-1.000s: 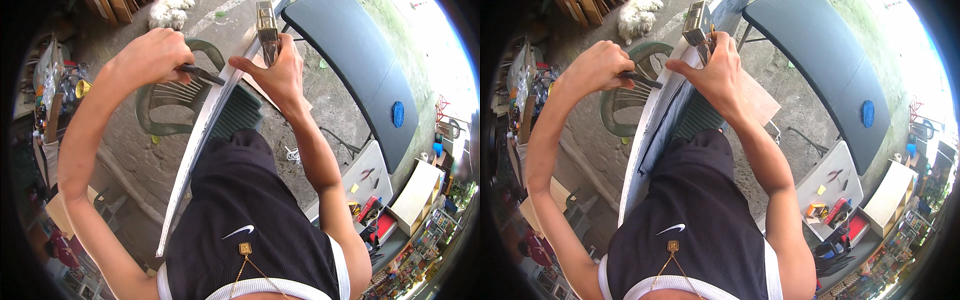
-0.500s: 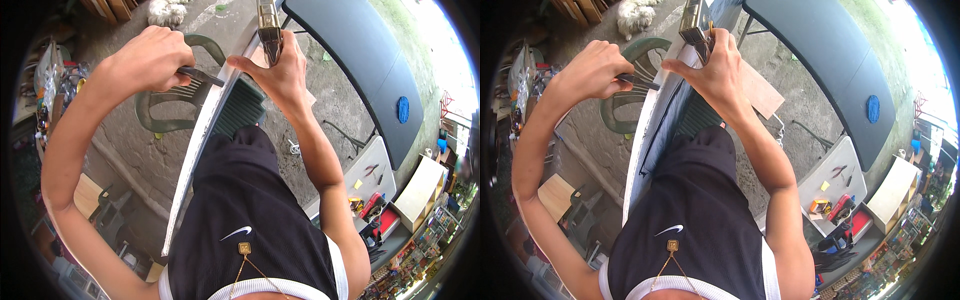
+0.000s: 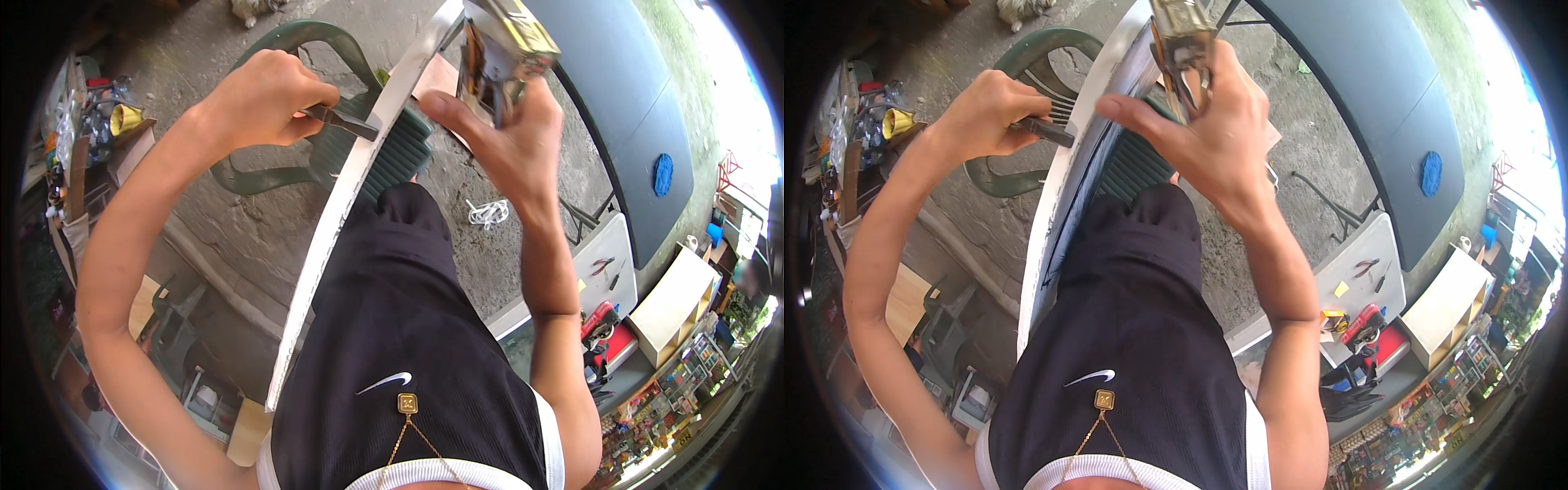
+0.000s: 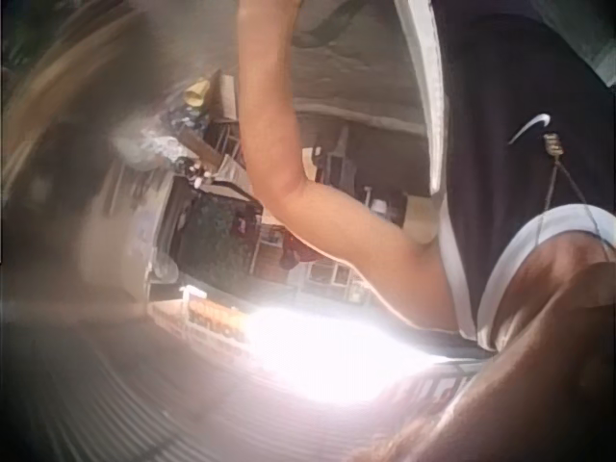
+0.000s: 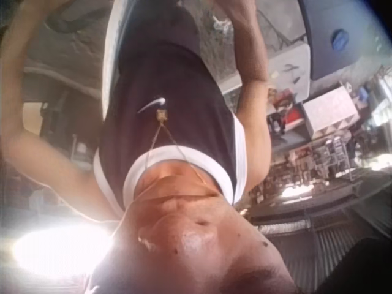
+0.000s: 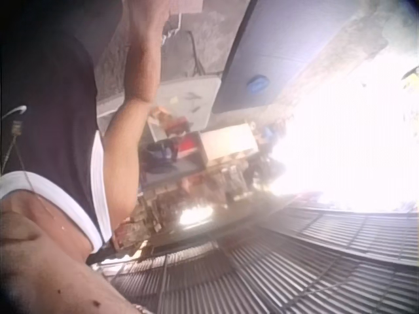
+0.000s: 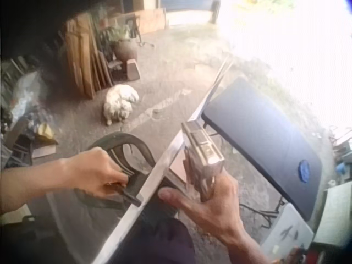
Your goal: The person uses a hammer and a metal nail gun to secure a white strip along the edge of a large, curved wooden board. The person repeatedly hammers nails into the strip to attach it to the board, working along the length of the edge.
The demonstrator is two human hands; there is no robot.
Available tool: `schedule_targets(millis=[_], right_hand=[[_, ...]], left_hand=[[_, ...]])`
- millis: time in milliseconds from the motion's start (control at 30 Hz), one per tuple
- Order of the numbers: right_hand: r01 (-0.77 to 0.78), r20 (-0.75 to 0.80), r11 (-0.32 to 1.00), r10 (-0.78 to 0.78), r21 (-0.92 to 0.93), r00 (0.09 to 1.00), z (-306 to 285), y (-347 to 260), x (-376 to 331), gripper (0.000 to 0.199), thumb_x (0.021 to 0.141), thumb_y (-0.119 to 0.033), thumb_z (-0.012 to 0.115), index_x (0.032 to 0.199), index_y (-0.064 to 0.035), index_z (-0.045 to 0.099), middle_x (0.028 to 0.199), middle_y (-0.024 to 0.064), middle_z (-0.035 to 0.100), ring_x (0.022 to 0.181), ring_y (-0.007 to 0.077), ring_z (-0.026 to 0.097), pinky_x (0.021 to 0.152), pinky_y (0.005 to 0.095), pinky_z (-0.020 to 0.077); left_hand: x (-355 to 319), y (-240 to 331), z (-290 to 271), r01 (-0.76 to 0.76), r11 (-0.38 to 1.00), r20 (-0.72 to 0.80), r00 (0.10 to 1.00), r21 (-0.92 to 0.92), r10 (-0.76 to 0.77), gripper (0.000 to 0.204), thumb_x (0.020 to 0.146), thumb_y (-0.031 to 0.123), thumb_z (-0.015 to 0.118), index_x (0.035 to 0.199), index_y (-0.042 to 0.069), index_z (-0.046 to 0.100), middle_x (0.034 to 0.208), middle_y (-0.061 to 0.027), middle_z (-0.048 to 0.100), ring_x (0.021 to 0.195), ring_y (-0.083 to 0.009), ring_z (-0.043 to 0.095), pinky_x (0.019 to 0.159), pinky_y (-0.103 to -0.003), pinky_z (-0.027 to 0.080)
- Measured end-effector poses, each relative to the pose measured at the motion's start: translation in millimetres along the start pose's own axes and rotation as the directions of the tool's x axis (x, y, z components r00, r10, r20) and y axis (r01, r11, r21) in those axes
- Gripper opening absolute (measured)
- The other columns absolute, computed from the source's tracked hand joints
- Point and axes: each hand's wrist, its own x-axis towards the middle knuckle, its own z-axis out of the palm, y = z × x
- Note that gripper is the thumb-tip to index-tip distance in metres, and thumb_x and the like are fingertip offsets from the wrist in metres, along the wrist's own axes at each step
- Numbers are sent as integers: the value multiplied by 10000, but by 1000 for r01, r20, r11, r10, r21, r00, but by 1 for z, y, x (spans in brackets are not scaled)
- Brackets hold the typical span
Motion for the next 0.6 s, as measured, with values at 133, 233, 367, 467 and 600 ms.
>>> schedule_targets(millis=[133,233,367,467,600], right_hand=[[-60,260,998,65,-25,964,-46,-20,-18,513,652,-337,900,941,6,651,623,63,598,539,165,531,556,314,448],[22,519,988,60,-150,853,-71,-41,-20,412,693,-214,864,949,12,634,621,90,602,551,229,557,546,335,442],[51,720,958,175,-281,672,-79,-67,-16,425,719,-156,835,1012,62,617,687,153,601,591,280,602,577,345,460],[77,723,945,190,-319,664,-75,-76,-17,376,725,-127,821,996,53,631,658,149,582,556,289,584,551,343,449],[91,747,914,263,-396,611,-70,-88,-5,348,733,-99,805,993,55,632,679,145,588,543,268,590,523,345,441]], left_hand=[[5,-4,23,-62,990,-67,996,-127,54,246,561,34,780,740,37,612,664,-95,621,596,-310,616,528,-392,462],[3,-3,33,-60,977,-113,993,-204,37,257,560,35,785,746,30,607,657,-90,616,578,-297,611,510,-378,453],[5,-5,46,-83,960,-158,987,-266,41,255,563,37,785,744,26,606,653,-89,613,572,-291,610,504,-373,444],[8,-6,51,-110,950,-173,983,-293,60,249,568,37,784,746,26,610,654,-90,613,568,-292,610,502,-375,440],[7,-8,53,-114,951,-172,983,-288,66,242,575,39,784,750,28,617,650,-96,610,571,-298,609,508,-381,445]])
